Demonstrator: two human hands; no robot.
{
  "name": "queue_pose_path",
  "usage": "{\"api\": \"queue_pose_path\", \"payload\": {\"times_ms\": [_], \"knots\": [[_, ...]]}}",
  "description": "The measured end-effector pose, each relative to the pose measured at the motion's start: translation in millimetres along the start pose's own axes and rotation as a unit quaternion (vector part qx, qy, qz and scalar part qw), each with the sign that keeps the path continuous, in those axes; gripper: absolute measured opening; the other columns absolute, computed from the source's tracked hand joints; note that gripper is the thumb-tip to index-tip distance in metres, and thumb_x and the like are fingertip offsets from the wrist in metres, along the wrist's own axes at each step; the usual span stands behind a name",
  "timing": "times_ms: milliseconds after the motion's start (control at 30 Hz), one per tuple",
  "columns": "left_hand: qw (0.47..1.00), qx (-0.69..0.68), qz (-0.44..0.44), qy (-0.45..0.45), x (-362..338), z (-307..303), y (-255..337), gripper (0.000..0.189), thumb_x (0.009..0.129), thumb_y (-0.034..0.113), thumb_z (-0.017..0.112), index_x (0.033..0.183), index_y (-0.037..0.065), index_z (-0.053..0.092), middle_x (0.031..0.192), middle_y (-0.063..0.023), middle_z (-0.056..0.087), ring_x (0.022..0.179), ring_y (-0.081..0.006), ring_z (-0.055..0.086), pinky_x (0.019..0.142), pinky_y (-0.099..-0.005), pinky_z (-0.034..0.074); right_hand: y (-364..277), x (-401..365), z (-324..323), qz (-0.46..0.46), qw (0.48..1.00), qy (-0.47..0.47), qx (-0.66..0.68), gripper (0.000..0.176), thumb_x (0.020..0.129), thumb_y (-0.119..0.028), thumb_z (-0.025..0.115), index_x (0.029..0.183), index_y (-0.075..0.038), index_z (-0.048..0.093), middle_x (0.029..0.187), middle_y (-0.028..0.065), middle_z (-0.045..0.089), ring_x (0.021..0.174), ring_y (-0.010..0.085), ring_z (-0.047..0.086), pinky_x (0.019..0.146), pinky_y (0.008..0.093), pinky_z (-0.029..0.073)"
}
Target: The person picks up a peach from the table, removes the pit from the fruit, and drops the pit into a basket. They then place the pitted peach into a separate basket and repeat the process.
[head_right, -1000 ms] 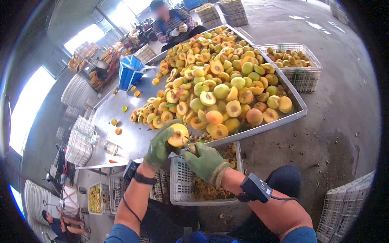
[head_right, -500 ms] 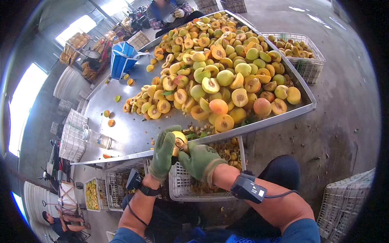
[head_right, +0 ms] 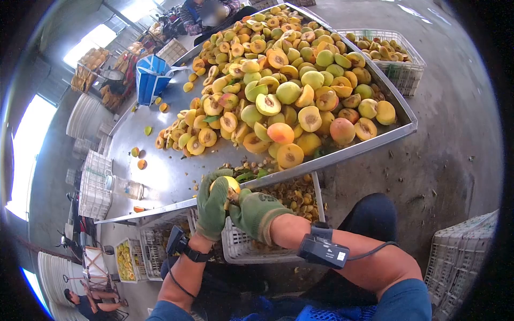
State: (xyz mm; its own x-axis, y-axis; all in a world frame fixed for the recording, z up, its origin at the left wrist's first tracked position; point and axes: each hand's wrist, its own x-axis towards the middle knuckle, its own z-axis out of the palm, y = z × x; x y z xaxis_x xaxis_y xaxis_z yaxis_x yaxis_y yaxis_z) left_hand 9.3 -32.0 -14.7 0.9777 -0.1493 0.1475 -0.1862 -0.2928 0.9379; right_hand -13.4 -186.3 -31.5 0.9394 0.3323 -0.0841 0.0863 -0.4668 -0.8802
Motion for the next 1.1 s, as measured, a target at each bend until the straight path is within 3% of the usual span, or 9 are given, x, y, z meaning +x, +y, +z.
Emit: {"api": "queue_pose_path", "payload": {"times_ms": [233, 333, 433, 667, 767, 833, 900, 1000, 1100], "knots": [[0.996, 0.011, 0.07, 0.059, -9, 3, -17, 0.035, 0.107, 0.031, 0.051, 0.124, 0.002, 0.06, 0.113, -0.0108, 0.066, 0.1, -0.0175, 0.063, 0.092, -0.033, 0.051, 5, 4, 3, -0.009, 0.977, -0.099, 0.188, 0.032, 0.099, -0.032, 0.054, 0.102, -0.002, 0.065, 0.073, 0.0106, 0.066, 0.059, 0.0251, 0.064, 0.056, 0.0384, 0.052], [0.995, 0.001, 0.096, 0.033, -9, -1, -13, 0.039, 0.106, 0.034, 0.052, 0.127, 0.002, 0.058, 0.112, -0.012, 0.068, 0.1, -0.0182, 0.064, 0.092, -0.0339, 0.052, -26, -6, -39, 0.132, 0.925, -0.246, 0.257, 0.034, 0.1, -0.035, 0.051, 0.099, -0.004, 0.064, 0.067, 0.0013, 0.057, 0.05, 0.0144, 0.055, 0.045, 0.0318, 0.047], [0.996, -0.032, 0.086, -0.022, -9, -6, -3, 0.045, 0.105, 0.039, 0.053, 0.129, 0.001, 0.056, 0.111, -0.0127, 0.069, 0.101, -0.0192, 0.065, 0.092, -0.035, 0.053, -25, -6, -53, 0.157, 0.905, -0.282, 0.278, 0.035, 0.097, -0.037, 0.052, 0.091, -0.004, 0.063, 0.06, 0.0029, 0.055, 0.047, 0.0187, 0.056, 0.041, 0.0355, 0.047], [0.985, -0.128, -0.009, -0.112, -6, -8, 8, 0.055, 0.104, 0.05, 0.05, 0.133, 0.003, 0.053, 0.111, -0.0126, 0.069, 0.099, -0.0203, 0.066, 0.088, -0.0354, 0.055, 0, -4, -42, 0.179, 0.684, -0.46, 0.538, 0.032, 0.1, -0.039, 0.056, 0.082, -0.012, 0.056, 0.051, -0.0051, 0.044, 0.033, 0.0091, 0.041, 0.029, 0.0281, 0.032], [0.983, -0.17, 0.009, -0.064, -9, -3, 12, 0.043, 0.105, 0.027, 0.053, 0.138, 0.001, 0.05, 0.116, -0.0108, 0.066, 0.101, -0.0176, 0.064, 0.09, -0.032, 0.053, 2, -5, -24, 0.115, 0.627, -0.455, 0.623, 0.033, 0.101, -0.039, 0.056, 0.083, -0.012, 0.057, 0.05, -0.0061, 0.041, 0.032, 0.0087, 0.039, 0.028, 0.0259, 0.03], [0.982, -0.188, -0.011, 0.017, -17, 4, 13, 0.043, 0.105, 0.029, 0.053, 0.139, 0.002, 0.05, 0.116, -0.0095, 0.066, 0.1, -0.0171, 0.063, 0.089, -0.0316, 0.053, -2, -11, -15, 0.096, 0.596, -0.434, 0.669, 0.032, 0.102, -0.038, 0.055, 0.085, -0.011, 0.058, 0.049, -0.0059, 0.041, 0.032, 0.0092, 0.039, 0.028, 0.0249, 0.029], [0.942, -0.322, -0.053, 0.075, -25, 8, 16, 0.042, 0.104, 0.028, 0.054, 0.138, 0.004, 0.052, 0.113, -0.0066, 0.066, 0.094, -0.0163, 0.063, 0.086, -0.0307, 0.053, -1, -16, -14, 0.072, 0.632, -0.431, 0.64, 0.034, 0.103, -0.037, 0.053, 0.087, -0.009, 0.06, 0.051, -0.0046, 0.041, 0.033, 0.0092, 0.04, 0.03, 0.0258, 0.031], [0.977, -0.154, -0.054, 0.137, -25, -31, 3, 0.048, 0.105, 0.048, 0.049, 0.133, 0.009, 0.058, 0.115, -0.0085, 0.067, 0.097, -0.02, 0.067, 0.081, -0.0337, 0.057, -16, -30, -26, 0.101, 0.759, -0.417, 0.49, 0.044, 0.102, -0.045, 0.052, 0.091, -0.005, 0.065, 0.053, -0.0012, 0.046, 0.037, 0.0118, 0.045, 0.034, 0.0285, 0.036], [0.937, 0.309, -0.16, 0.024, -32, -105, 22, 0.043, 0.098, 0.041, 0.058, 0.116, 0.004, 0.069, 0.111, -0.0166, 0.071, 0.103, -0.0283, 0.069, 0.087, -0.037, 0.054, -9, -48, -12, 0.192, 0.882, -0.333, 0.274, 0.06, 0.098, -0.058, 0.05, 0.096, -0.001, 0.068, 0.059, 0.0025, 0.054, 0.043, 0.0153, 0.052, 0.04, 0.0308, 0.043]]}}
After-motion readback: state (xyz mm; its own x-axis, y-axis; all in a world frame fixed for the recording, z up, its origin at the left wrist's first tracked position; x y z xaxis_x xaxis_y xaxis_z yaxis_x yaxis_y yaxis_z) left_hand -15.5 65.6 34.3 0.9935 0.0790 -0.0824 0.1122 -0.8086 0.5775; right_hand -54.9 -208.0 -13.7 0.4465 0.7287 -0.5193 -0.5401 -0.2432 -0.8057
